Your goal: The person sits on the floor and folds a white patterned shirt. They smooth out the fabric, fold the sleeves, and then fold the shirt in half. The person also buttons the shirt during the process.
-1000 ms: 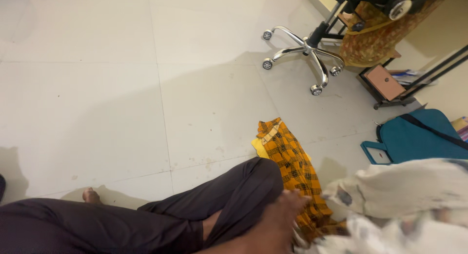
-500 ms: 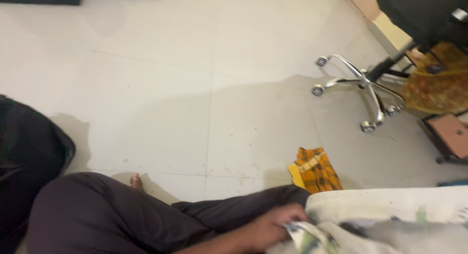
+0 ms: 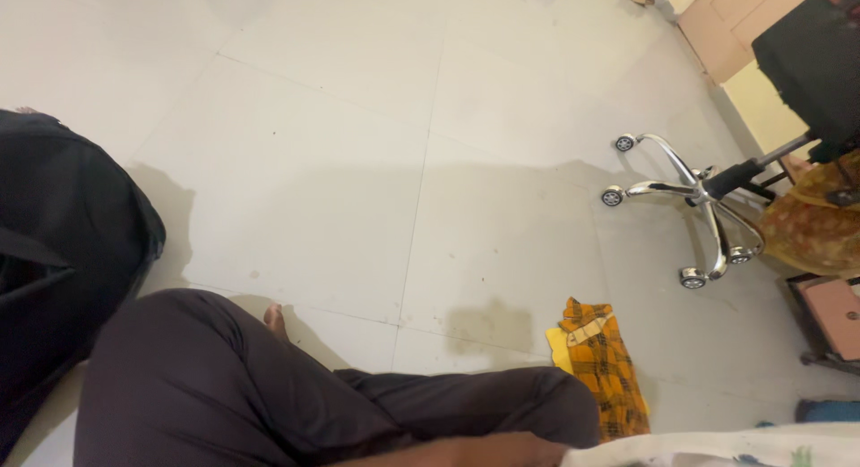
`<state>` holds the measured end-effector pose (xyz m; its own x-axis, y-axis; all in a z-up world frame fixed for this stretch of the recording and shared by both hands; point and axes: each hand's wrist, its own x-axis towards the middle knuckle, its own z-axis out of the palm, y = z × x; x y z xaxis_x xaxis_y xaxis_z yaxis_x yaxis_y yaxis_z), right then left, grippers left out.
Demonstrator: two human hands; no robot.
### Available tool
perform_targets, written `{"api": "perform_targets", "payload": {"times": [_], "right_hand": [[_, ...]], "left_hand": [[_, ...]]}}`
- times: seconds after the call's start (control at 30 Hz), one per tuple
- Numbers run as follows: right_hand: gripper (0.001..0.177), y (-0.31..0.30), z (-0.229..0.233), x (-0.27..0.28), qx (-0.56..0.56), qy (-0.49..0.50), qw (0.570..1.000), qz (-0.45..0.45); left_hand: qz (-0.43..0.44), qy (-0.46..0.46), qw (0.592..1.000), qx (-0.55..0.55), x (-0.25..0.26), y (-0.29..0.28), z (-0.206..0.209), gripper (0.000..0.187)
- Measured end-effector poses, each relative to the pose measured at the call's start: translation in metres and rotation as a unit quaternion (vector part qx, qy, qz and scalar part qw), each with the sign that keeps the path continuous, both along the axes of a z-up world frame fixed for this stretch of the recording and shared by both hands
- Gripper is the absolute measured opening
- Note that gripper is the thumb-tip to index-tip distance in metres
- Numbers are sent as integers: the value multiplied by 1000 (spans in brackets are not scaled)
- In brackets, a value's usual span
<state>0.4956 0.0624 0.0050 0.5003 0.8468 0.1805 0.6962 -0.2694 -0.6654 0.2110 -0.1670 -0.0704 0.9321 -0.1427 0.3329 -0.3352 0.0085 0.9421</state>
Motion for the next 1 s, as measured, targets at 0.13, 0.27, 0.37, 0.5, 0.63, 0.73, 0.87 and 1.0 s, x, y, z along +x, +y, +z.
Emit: {"api": "perform_targets", "payload": {"times": [0.13, 0.27, 0.37, 0.5, 0.63, 0.73, 0.87, 1.0], "right_hand": [[50, 9, -4, 1, 56, 16, 998, -12], [52, 52, 53, 26, 140, 34, 990, -4], [54, 77, 61, 24, 183, 57, 981, 16], [56, 66, 28, 2, 206, -13, 976, 73], [36, -18, -98, -36, 46, -54, 990, 118], [35, -123, -193, -73, 26, -36, 990, 131], [35, -169, -223, -70, -115, 81, 990, -15], [35, -153, -218, -76, -134, 44, 986, -86]], "left_hand": [[-187, 138, 970, -67, -9, 36, 5, 66], [-132, 257, 951, -105, -45, 116, -1, 66], [184, 372, 909, -25, -53, 177, -31, 65], [619, 395, 679, -13, -57, 213, -76, 62], [574, 513, 638, 18, -51, 211, -79, 78], [559, 533, 631, 73, -44, 200, -61, 85], [569, 518, 626, 126, -33, 189, -57, 95], [576, 470, 655, 135, -30, 193, -95, 92]]}}
